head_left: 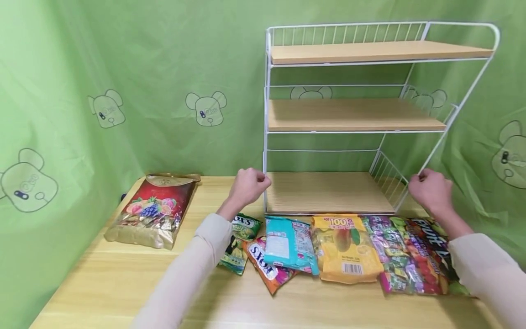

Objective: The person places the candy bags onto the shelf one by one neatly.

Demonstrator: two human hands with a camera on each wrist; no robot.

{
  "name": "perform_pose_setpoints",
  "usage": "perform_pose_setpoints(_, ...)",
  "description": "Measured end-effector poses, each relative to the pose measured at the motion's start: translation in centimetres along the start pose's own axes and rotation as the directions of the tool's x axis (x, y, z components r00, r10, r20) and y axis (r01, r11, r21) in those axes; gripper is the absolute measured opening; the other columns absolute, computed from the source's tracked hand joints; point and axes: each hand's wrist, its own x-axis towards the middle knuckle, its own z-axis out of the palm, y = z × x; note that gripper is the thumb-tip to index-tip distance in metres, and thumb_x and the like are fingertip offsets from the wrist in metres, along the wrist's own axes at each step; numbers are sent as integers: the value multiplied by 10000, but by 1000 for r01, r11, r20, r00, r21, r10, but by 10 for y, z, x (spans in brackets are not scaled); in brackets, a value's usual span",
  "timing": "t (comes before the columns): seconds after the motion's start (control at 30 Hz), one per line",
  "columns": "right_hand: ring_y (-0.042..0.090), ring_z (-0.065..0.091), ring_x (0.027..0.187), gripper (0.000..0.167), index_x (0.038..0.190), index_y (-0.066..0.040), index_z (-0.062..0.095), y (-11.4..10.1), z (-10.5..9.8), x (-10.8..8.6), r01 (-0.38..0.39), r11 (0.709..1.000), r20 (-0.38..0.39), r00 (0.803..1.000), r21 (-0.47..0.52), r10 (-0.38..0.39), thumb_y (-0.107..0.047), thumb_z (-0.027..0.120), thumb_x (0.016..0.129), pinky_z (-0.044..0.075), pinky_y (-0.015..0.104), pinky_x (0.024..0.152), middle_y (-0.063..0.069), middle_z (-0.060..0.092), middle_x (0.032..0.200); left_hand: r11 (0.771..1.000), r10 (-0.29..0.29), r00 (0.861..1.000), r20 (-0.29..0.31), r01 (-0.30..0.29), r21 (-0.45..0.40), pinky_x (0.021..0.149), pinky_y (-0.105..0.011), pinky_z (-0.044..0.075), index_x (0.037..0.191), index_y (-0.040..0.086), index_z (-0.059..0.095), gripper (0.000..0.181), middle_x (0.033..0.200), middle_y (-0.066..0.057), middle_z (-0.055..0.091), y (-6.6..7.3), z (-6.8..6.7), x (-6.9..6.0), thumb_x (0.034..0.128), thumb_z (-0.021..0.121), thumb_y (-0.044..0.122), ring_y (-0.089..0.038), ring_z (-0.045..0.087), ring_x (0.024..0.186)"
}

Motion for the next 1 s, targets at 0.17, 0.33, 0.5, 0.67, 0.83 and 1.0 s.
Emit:
perform_pose_setpoints(0.17, 190, 488, 522, 427, 1197, 166, 563, -25, 15, -4, 76, 996, 44, 996, 36, -77, -192, 395, 1036, 414, 309, 369, 310, 653, 892, 999, -53, 998, -20, 53, -6, 409, -173, 269, 723, 108, 731, 290, 525, 34, 527, -23, -22, -11, 969, 600, 188, -68, 348, 445)
perform_pose_setpoints(0.33, 173, 469, 486, 403, 1214, 161, 555, -50, 29, -10, 120, 992, 76, 990, 44, -123, -177, 410, 1048, 398, 298, 343, 330, 654, 931, 996, -93, 994, -60, 92, -19, 419, -197, 324, 784, 112, 760, 256, 626, -24, 659, -46, -39, -24, 971, 614, 207, -95, 419, 463)
perform_pose_setpoints(0.5, 195, 525, 531, 334, 1140, 144, 603, -73, 44, -16, 181, 982, 63, 981, 53, -185, -146, 470, 1042, 438, 294, 390, 350, 660, 979, 992, -118, 985, -127, 122, 22, 475, -234, 432, 854, 143, 802, 231, 734, -17, 749, -66, -56, -36, 962, 610, 210, -116, 598, 565)
perform_pose_setpoints(0.67, 211, 553, 546, 267, 1080, 124, 634, -91, 55, -20, 229, 971, 38, 972, 64, -232, -105, 508, 1025, 459, 299, 412, 331, 671, 953, 988, -132, 976, -171, 143, 51, 505, -256, 447, 829, 153, 805, 263, 716, -2, 753, -81, -68, -42, 952, 582, 221, -152, 648, 603)
perform_pose_setpoints(0.83, 215, 551, 552, 241, 1062, 115, 642, -104, 66, -22, 241, 967, 40, 969, 77, -245, -87, 520, 1016, 469, 293, 425, 321, 674, 945, 981, -179, 966, -186, 188, 36, 547, -261, 490, 909, 126, 817, 252, 756, -40, 771, -90, -78, -49, 951, 591, 230, -170, 708, 669)
perform_pose_setpoints(1.0, 228, 565, 575, 225, 1037, 103, 642, -113, 70, -24, 247, 966, 56, 966, 77, -252, -89, 528, 1016, 487, 297, 444, 299, 677, 912, 981, -176, 961, -212, 189, 45, 564, -274, 487, 875, 103, 806, 238, 714, -44, 755, -96, -82, -55, 939, 603, 209, -177, 679, 631)
